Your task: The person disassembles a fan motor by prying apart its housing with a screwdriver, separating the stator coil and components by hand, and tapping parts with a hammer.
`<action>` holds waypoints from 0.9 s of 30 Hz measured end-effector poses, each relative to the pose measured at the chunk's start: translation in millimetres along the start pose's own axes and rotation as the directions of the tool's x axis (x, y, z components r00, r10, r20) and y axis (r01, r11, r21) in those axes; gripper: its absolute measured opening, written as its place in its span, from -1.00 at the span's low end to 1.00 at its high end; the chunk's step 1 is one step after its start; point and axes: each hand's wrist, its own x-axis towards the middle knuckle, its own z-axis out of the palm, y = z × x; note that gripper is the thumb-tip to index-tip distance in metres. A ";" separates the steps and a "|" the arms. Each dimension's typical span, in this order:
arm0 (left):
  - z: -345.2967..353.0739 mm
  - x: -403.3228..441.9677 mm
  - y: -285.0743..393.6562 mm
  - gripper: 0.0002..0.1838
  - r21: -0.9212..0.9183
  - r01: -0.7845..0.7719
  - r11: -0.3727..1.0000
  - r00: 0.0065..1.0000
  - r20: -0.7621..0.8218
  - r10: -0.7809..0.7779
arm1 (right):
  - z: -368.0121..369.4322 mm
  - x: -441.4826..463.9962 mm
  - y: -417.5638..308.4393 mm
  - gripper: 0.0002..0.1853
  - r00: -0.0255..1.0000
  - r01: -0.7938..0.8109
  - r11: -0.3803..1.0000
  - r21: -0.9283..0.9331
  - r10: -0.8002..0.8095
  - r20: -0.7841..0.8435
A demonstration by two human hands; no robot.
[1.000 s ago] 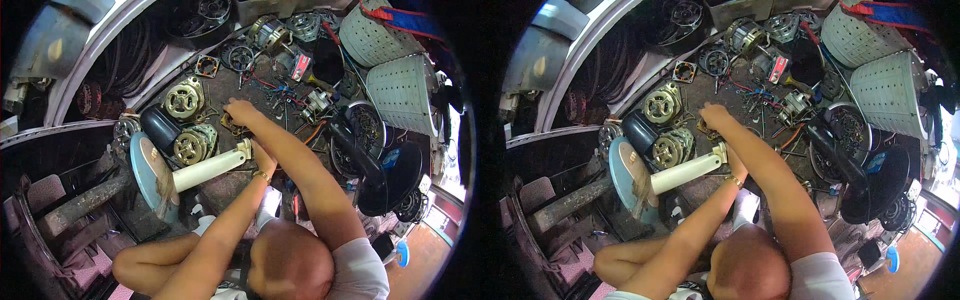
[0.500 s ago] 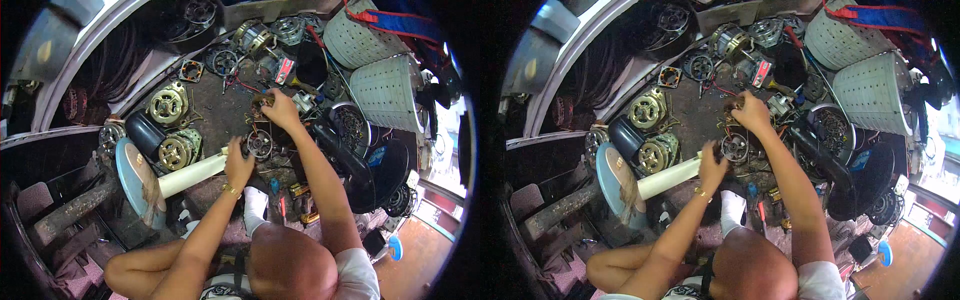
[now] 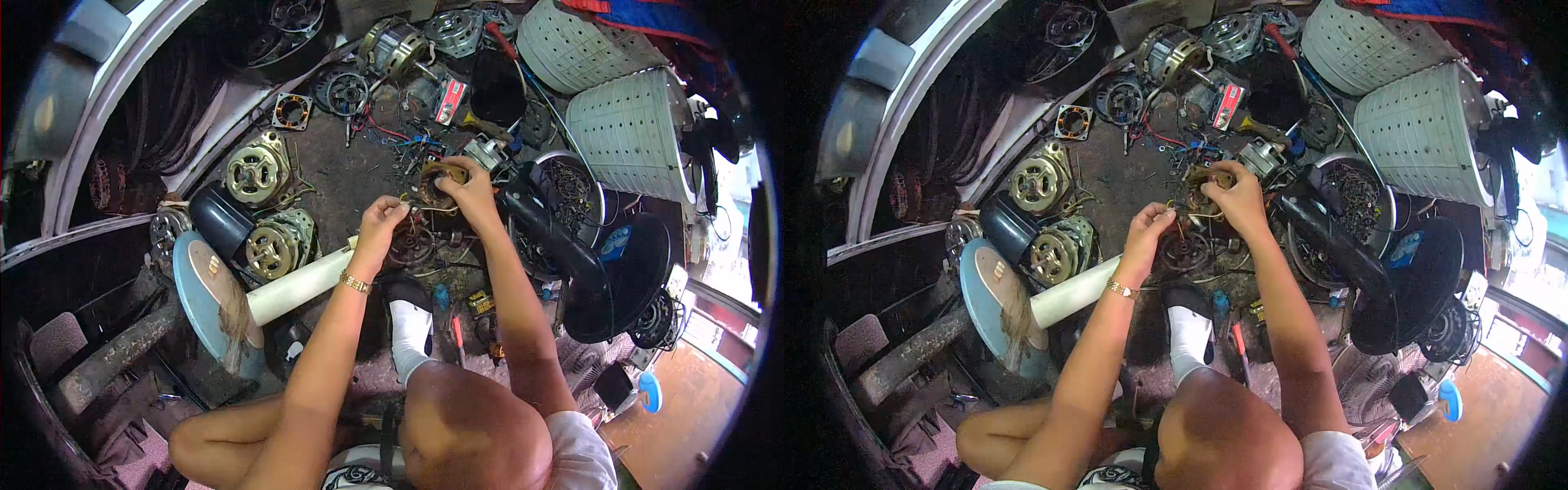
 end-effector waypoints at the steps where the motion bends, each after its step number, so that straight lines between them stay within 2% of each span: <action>1: 0.6 -1.0 0.8 -0.86 -0.061 0.006 0.998 0.999 0.033 -0.004 | 0.2 1.6 4.4 -0.55 1.000 -0.022 0.996 0.086 0.020 0.022; 2: 1.3 -1.9 1.8 -0.85 -0.123 0.015 0.992 0.998 0.065 -0.006 | 1.2 2.8 9.6 -0.55 0.999 -0.024 0.996 0.086 0.022 0.023; 5: 1.6 -0.2 0.0 -0.83 -0.125 0.026 0.992 0.999 0.043 -0.021 | 3.7 3.4 14.9 -0.55 0.999 -0.013 0.998 0.063 0.010 0.035; 7: 3.1 -1.4 -0.2 -0.84 -0.136 0.028 0.990 1.000 0.018 -0.026 | 5.5 1.7 11.3 -0.59 0.990 -0.140 0.981 0.132 0.139 0.014; 8: 4.3 -2.2 1.0 -0.84 -0.145 0.025 0.989 1.000 -0.007 -0.027 | 5.5 0.6 7.2 -0.59 0.990 -0.141 0.981 0.132 0.140 0.014; 10: 5.2 -2.6 0.7 -0.83 -0.124 -0.018 0.992 1.000 0.003 0.019 | 4.7 -1.6 0.6 -0.60 0.961 -0.273 0.935 0.226 0.254 0.111; 12: 7.8 -2.6 -0.4 -0.81 -0.104 -0.064 0.993 0.998 0.014 0.066 | 6.2 -0.4 4.7 -0.60 0.956 -0.290 0.926 0.243 0.268 0.120; 13: 11.9 -3.9 1.7 -0.79 0.223 -0.256 0.941 0.962 -0.041 0.272 | 6.7 -0.1 5.1 -0.60 0.950 -0.308 0.915 0.260 0.283 0.129; 14: 14.1 -4.9 4.2 -0.76 0.531 -0.388 0.753 0.881 -0.025 0.472 | 6.5 0.4 5.3 -0.60 0.950 -0.307 0.915 0.260 0.282 0.131; 15: 11.7 -5.0 4.5 -0.76 0.650 -0.416 0.636 0.847 0.022 0.532 | 6.0 0.7 5.7 -0.60 0.939 -0.341 0.899 0.277 0.313 0.139; 16: 14.7 -9.0 10.5 -0.76 0.650 -0.416 0.635 0.846 0.021 0.532 | 5.8 0.9 5.1 -0.60 0.927 -0.373 0.880 0.292 0.344 0.148; 18: 22.4 -18.0 21.0 -0.80 0.772 -0.460 0.438 0.786 0.123 0.606 | 5.7 1.9 4.2 -0.60 0.937 -0.346 0.905 0.249 0.321 0.136; 20: 20.7 -16.2 17.5 -0.78 0.752 -0.465 0.468 0.788 0.111 0.605 | 7.5 1.3 3.1 -0.59 0.946 -0.319 0.925 0.205 0.298 0.126; 22: 16.9 -12.7 14.2 -0.78 0.803 -0.500 0.323 0.723 0.182 0.667 | 11.2 -0.2 -0.5 -0.60 0.953 -0.299 0.936 0.187 0.285 0.102; 26: 17.9 -17.5 3.7 -0.84 0.776 -0.500 0.385 0.696 0.095 0.712 | 12.9 -4.3 -6.8 -0.57 0.943 -0.332 0.919 0.214 0.315 0.111; 27: 18.1 -18.8 -0.5 -0.87 0.762 -0.458 0.458 0.706 -0.002 0.708 | 16.1 -5.0 -2.3 -0.54 0.952 -0.306 0.913 0.269 0.294 0.083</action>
